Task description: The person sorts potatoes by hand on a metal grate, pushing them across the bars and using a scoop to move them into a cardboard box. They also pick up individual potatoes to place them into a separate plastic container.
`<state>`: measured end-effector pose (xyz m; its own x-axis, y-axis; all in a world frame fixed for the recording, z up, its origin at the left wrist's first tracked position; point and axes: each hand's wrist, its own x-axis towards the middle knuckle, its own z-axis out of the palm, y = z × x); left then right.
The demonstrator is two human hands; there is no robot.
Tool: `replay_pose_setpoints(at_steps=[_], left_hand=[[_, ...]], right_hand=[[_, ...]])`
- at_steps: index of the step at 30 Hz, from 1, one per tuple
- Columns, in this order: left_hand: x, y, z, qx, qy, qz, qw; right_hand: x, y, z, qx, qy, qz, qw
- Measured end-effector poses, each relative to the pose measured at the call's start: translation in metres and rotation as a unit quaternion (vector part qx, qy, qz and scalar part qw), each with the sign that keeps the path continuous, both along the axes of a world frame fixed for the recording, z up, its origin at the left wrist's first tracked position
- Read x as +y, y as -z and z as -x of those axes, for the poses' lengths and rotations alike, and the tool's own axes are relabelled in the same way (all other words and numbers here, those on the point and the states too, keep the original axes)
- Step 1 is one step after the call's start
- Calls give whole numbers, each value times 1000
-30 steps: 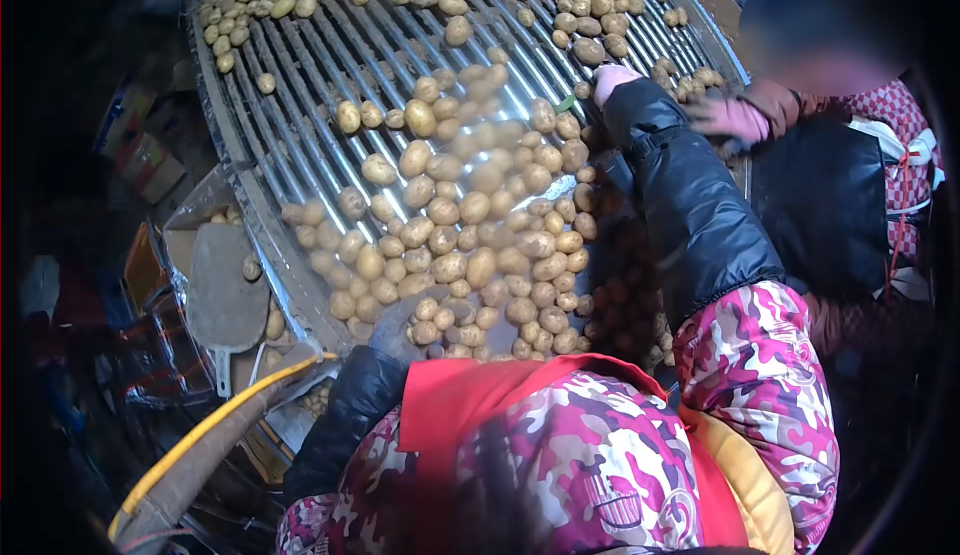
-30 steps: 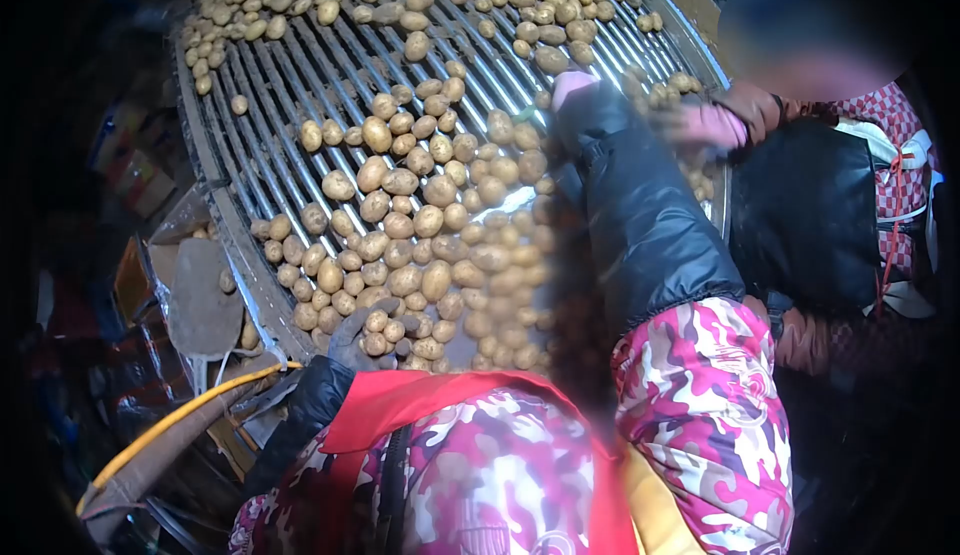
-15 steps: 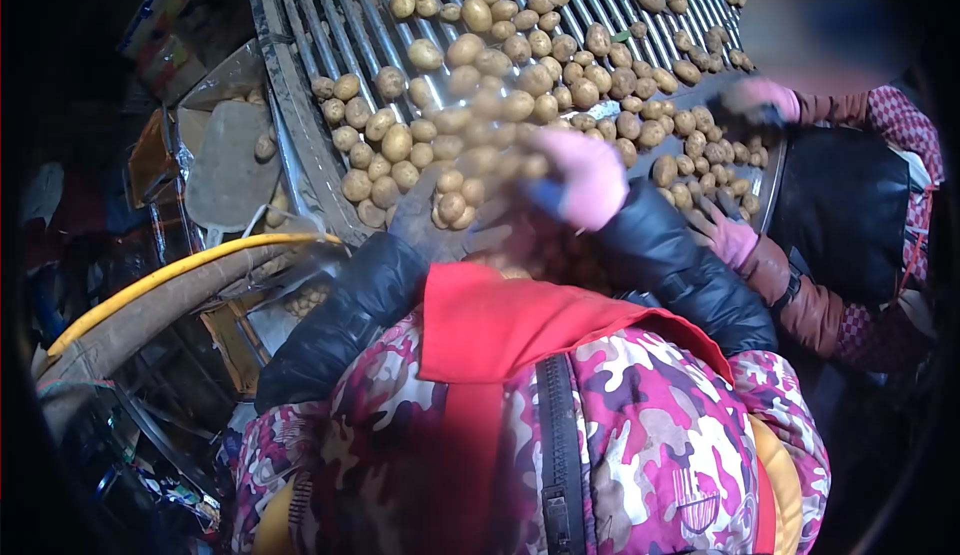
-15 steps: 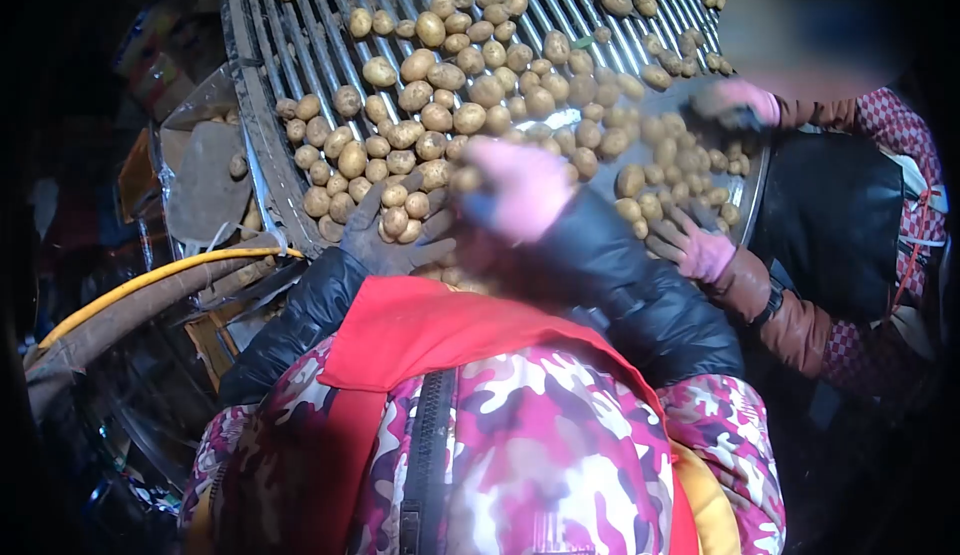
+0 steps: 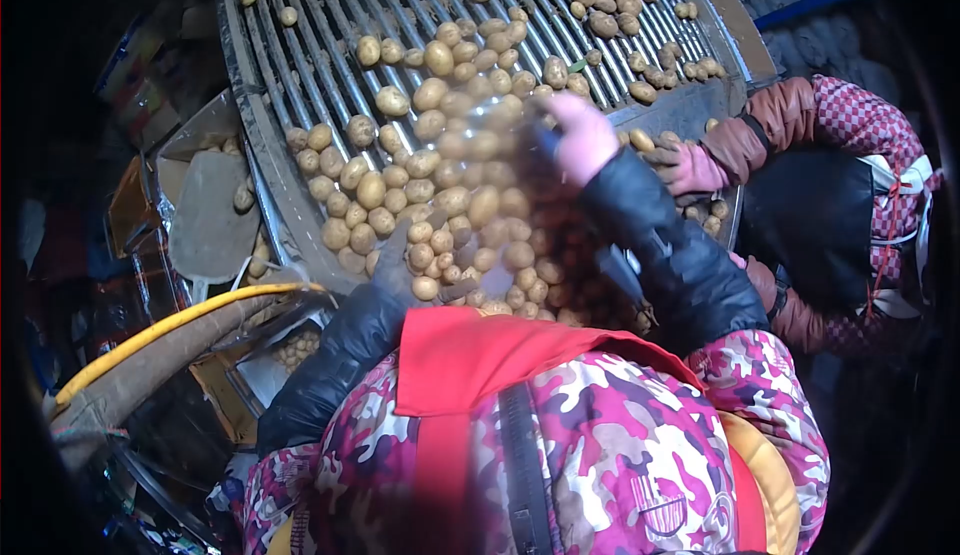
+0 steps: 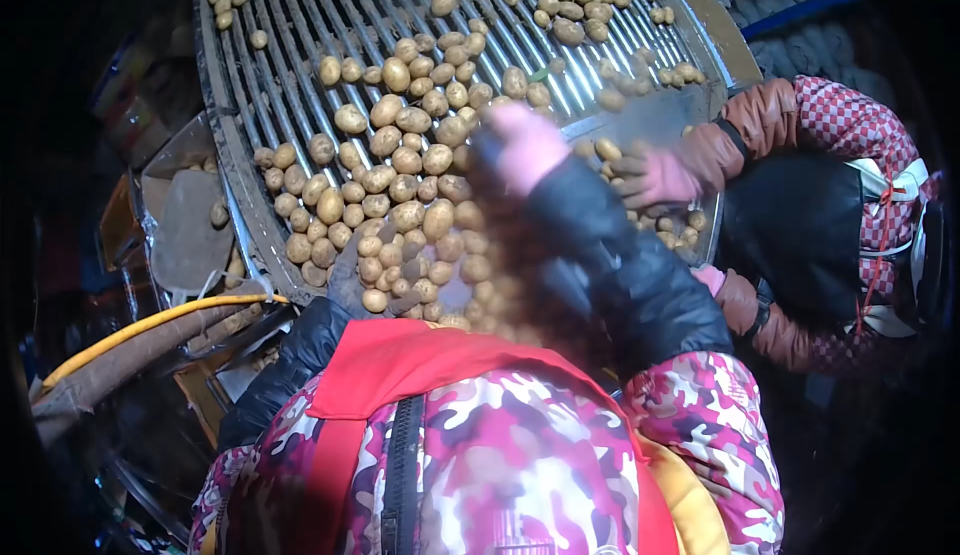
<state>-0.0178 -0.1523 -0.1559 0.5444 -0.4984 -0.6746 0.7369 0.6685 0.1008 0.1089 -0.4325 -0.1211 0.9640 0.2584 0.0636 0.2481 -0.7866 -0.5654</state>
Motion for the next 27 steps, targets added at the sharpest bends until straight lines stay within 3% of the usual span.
replay_pose_setpoints(at_steps=[2, 3, 5, 6, 7, 9, 10, 11, 13, 14, 15, 17, 20, 21, 22, 23, 24, 25, 26, 27], left_hand=[[3, 12, -2, -28, 18, -21, 999], [3, 10, -4, -8, 18, 22, 1000], [4, 3, -7, 37, 12, 107, 994], [10, 32, -4, 0, 27, 45, 999], [15, 54, -3, 8, 11, 58, 998], [14, 41, -1, 26, -8, 106, 994], [13, 39, 3, 38, -14, 75, 996], [12, 38, 3, 47, -19, 45, 998], [12, 39, 1, 42, -19, 27, 999], [13, 41, 1, 30, -15, 35, 999], [15, 43, 3, 20, -9, 43, 999], [19, 56, 9, 10, -17, 53, 998], [16, 35, 6, -50, 8, -15, 999], [14, 27, 7, -75, 25, -51, 996], [20, 61, 7, -79, 4, 26, 997], [17, 50, 7, -86, 10, 25, 996], [12, 28, 7, -93, 13, 21, 995], [13, 15, 8, -100, 12, 13, 995], [22, 56, 7, -86, 24, 164, 982], [26, 50, 11, -52, 20, 172, 984]], right_hand=[[-21, 14, -46, 21, 83, 76, 993], [-17, 6, -61, 94, 68, 132, 984], [-11, 30, -86, 123, 38, 292, 948], [-5, 24, -89, 126, 50, 295, 946], [3, 17, -89, 132, 60, 297, 944], [-8, 32, -111, 198, 39, 238, 950], [-14, 33, -115, 316, 128, 61, 938], [-23, 36, -108, 233, 43, 128, 963], [-31, 37, -95, 210, 40, 61, 975], [-39, 53, -90, 108, 36, 70, 991], [-34, 45, -76, 128, 96, 17, 987], [-48, 66, -62, 32, 112, -53, 992], [-15, 20, 2, 104, 152, -278, 943], [-8, 22, 20, 95, 90, -325, 937], [9, 10, 42, 94, 48, -287, 952], [23, -3, 64, 139, 15, -290, 947], [36, -24, 82, 120, -54, -182, 975], [51, -15, 91, -8, -145, -188, 971], [60, -18, 101, -4, -180, -124, 976], [76, -28, 108, 0, -219, -61, 974]])
